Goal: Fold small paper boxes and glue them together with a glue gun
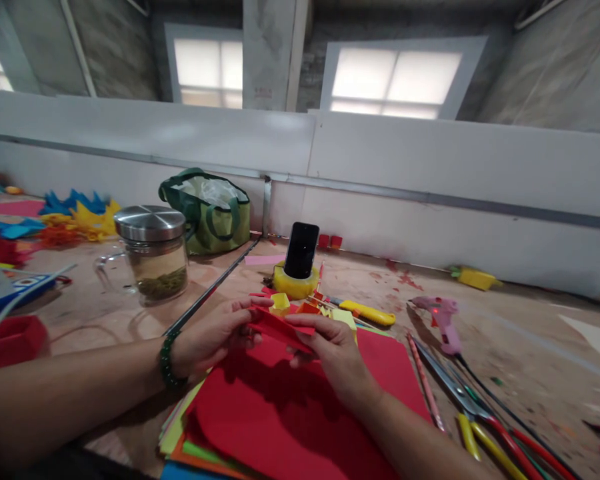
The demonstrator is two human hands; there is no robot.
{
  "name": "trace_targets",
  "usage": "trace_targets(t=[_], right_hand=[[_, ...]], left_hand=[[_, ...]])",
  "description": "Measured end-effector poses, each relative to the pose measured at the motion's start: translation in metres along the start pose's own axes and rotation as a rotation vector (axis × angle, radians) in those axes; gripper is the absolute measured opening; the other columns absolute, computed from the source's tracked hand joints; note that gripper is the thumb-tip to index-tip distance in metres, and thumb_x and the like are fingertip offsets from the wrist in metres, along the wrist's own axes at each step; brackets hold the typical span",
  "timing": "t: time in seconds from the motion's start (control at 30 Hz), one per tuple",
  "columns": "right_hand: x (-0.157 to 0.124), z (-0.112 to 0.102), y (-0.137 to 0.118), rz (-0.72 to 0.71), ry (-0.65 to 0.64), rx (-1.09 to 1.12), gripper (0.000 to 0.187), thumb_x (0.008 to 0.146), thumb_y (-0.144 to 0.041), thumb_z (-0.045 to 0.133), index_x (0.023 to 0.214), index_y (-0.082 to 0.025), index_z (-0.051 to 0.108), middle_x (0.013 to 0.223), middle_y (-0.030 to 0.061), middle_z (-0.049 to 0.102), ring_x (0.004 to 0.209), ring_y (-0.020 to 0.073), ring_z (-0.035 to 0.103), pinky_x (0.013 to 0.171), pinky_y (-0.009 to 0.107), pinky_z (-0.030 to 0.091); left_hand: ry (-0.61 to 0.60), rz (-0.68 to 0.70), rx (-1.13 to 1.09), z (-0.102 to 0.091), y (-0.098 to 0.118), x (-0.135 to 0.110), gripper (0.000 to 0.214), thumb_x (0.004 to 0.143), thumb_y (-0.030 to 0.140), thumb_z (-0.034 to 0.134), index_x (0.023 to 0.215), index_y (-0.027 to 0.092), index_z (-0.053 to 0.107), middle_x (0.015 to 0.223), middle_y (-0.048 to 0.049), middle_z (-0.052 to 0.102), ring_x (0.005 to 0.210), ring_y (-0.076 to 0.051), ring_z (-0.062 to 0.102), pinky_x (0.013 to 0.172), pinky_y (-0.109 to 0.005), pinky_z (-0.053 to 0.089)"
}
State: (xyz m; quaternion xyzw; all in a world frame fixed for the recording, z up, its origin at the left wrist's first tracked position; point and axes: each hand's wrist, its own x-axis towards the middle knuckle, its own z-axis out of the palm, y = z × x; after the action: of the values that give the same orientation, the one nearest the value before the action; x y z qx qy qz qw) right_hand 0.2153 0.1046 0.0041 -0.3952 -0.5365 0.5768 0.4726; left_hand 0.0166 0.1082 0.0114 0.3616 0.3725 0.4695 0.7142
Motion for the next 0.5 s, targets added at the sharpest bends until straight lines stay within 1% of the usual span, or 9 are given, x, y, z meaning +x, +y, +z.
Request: trace_targets(t=[0.03, 0.07, 0.13, 0.17, 0.23, 0.33, 0.43, 0.5], right_hand=[[0.001, 0.0, 0.001, -0.01, 0.019, 0.016, 0.024, 0.067, -0.032, 0.078, 0.088, -0.022, 0.078, 0.07, 0.0026, 0.074, 0.052, 0.0129, 0.064, 0.051, 0.024, 0.055], [0.002, 0.001, 0.002, -0.024, 0.043, 0.03, 0.024, 0.067, -0.031, 0.079, 0.089, -0.022, 0.078, 0.07, 0.0025, 0.074, 0.053, 0.0128, 0.064, 0.052, 0.024, 0.056], [0.002, 0.002, 0.003, -0.061, 0.089, 0.041, 0.024, 0.066, -0.029, 0.078, 0.089, -0.023, 0.078, 0.077, 0.0028, 0.075, 0.058, 0.014, 0.066, 0.055, 0.025, 0.057], [0.002, 0.003, 0.002, -0.081, 0.101, 0.032, 0.024, 0.067, -0.029, 0.078, 0.09, -0.024, 0.078, 0.08, 0.0027, 0.075, 0.059, 0.0147, 0.067, 0.056, 0.027, 0.058], [0.0, 0.006, 0.001, -0.115, 0.097, -0.017, 0.022, 0.069, -0.029, 0.075, 0.09, -0.025, 0.079, 0.082, 0.0022, 0.076, 0.06, 0.0161, 0.068, 0.058, 0.029, 0.059], [-0.006, 0.009, -0.001, -0.167, 0.065, -0.146, 0.024, 0.071, -0.023, 0.068, 0.092, -0.028, 0.078, 0.083, 0.0012, 0.076, 0.059, 0.0175, 0.069, 0.063, 0.035, 0.06], [-0.011, 0.009, -0.001, -0.278, 0.043, -0.309, 0.03, 0.071, -0.018, 0.062, 0.094, -0.029, 0.078, 0.087, 0.002, 0.077, 0.075, 0.0213, 0.072, 0.078, 0.039, 0.06], [-0.014, 0.008, -0.001, -0.35, 0.015, -0.397, 0.033, 0.073, -0.015, 0.06, 0.097, -0.029, 0.078, 0.091, 0.002, 0.077, 0.083, 0.0223, 0.072, 0.083, 0.039, 0.058]], left_hand=[[0.001, -0.001, -0.027, 0.001, 0.0, 0.0, 0.016, 0.08, 0.017, 0.062, 0.096, 0.013, 0.06, 0.074, -0.0016, 0.065, 0.052, -0.01, 0.064, 0.048, -0.017, 0.046], [-0.012, -0.001, -0.044, 0.001, -0.001, -0.001, 0.014, 0.082, 0.023, 0.063, 0.091, 0.012, 0.061, 0.075, -0.0036, 0.066, 0.056, -0.011, 0.066, 0.051, -0.018, 0.048], [-0.074, 0.0, -0.03, 0.001, -0.003, -0.001, 0.021, 0.082, 0.031, 0.066, 0.085, 0.01, 0.062, 0.078, -0.0077, 0.069, 0.062, -0.013, 0.068, 0.056, -0.02, 0.051], [-0.109, -0.002, -0.01, 0.001, -0.005, -0.001, 0.024, 0.081, 0.033, 0.068, 0.084, 0.01, 0.063, 0.08, -0.0091, 0.07, 0.063, -0.014, 0.068, 0.058, -0.02, 0.051], [-0.153, -0.008, 0.015, 0.0, -0.008, -0.001, 0.025, 0.078, 0.032, 0.072, 0.086, 0.009, 0.064, 0.082, -0.0108, 0.071, 0.063, -0.014, 0.068, 0.057, -0.019, 0.049], [-0.133, -0.008, -0.01, 0.0, -0.009, -0.001, 0.019, 0.077, 0.028, 0.069, 0.08, 0.009, 0.064, 0.077, -0.0101, 0.071, 0.062, -0.014, 0.068, 0.057, -0.019, 0.048], [-0.098, 0.004, -0.013, 0.001, -0.008, -0.002, 0.013, 0.077, 0.023, 0.065, 0.074, 0.01, 0.063, 0.072, -0.0081, 0.07, 0.062, -0.014, 0.067, 0.06, -0.021, 0.049], [-0.085, 0.01, -0.008, 0.002, -0.008, -0.002, 0.012, 0.075, 0.023, 0.064, 0.074, 0.011, 0.063, 0.07, -0.0059, 0.069, 0.059, -0.013, 0.066, 0.058, -0.02, 0.049]])
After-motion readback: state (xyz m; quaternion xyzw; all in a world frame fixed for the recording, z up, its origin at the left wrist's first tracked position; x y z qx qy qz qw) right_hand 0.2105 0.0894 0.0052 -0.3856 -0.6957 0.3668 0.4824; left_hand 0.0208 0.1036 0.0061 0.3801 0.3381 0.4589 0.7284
